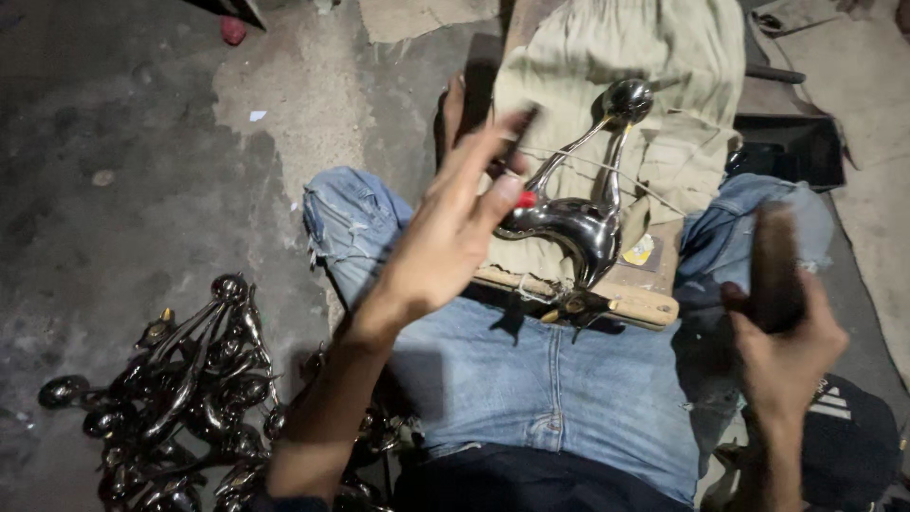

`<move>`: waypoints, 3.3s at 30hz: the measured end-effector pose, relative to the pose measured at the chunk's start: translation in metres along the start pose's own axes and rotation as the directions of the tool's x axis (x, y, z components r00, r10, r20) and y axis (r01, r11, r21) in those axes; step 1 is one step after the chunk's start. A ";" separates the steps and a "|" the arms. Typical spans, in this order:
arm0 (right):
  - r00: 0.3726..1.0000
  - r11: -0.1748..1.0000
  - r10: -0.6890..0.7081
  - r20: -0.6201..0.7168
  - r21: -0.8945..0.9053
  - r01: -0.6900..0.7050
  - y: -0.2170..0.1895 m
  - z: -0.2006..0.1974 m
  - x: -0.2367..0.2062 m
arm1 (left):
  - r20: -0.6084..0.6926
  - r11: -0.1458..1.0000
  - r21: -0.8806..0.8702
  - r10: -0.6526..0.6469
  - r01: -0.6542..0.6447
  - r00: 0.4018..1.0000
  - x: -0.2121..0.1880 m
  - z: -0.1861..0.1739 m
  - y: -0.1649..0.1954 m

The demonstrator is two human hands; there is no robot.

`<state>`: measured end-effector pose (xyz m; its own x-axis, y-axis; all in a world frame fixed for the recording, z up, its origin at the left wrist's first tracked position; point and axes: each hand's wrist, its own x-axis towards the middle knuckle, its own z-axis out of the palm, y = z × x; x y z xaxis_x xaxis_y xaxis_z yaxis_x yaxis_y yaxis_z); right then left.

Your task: The person sits on the floor polishing shiny metal animal figurines. They hold a figurine steady on a cloth-covered board, run a red-handled rotary polishing tool over its surface, and use a wooden block and brush to buff the metal, working on one figurine at a time.

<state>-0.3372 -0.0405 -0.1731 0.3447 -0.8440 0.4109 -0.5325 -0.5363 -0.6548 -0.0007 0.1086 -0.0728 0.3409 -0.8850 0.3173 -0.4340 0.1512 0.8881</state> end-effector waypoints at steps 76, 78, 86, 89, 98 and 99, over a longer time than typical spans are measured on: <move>0.820 0.833 -0.519 0.241 -0.071 0.548 -0.136 -0.013 0.097 | -0.437 0.978 -0.192 -0.157 0.078 0.886 -0.013 0.084 -0.018; 0.792 0.806 -0.552 0.261 -0.078 0.587 -0.143 -0.012 0.107 | -0.497 0.992 -0.115 -0.096 0.044 0.863 -0.014 0.086 -0.015; 0.661 0.630 -0.635 0.400 -0.228 0.742 -0.175 -0.023 0.152 | -0.549 0.989 -0.142 -0.122 0.052 0.827 -0.015 0.094 -0.014; 0.631 0.694 -0.706 0.322 0.135 0.707 -0.179 -0.015 0.164 | -0.549 0.992 -0.117 -0.103 0.046 0.830 -0.016 0.095 -0.015; 0.487 0.021 -0.545 0.682 -0.570 0.821 -0.191 -0.003 0.170 | -0.543 1.000 -0.002 -0.027 0.032 0.839 -0.020 0.096 -0.020; 0.490 0.019 -0.526 0.696 -0.566 0.824 -0.191 -0.004 0.169 | -0.536 0.998 0.015 -0.039 0.056 0.843 -0.020 0.096 -0.022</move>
<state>-0.1804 -0.0807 0.0245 0.9865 -0.1265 0.1042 -0.1634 -0.7095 0.6855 -0.0783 0.0808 -0.1308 0.7513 -0.5164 0.4110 -0.4267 0.0950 0.8994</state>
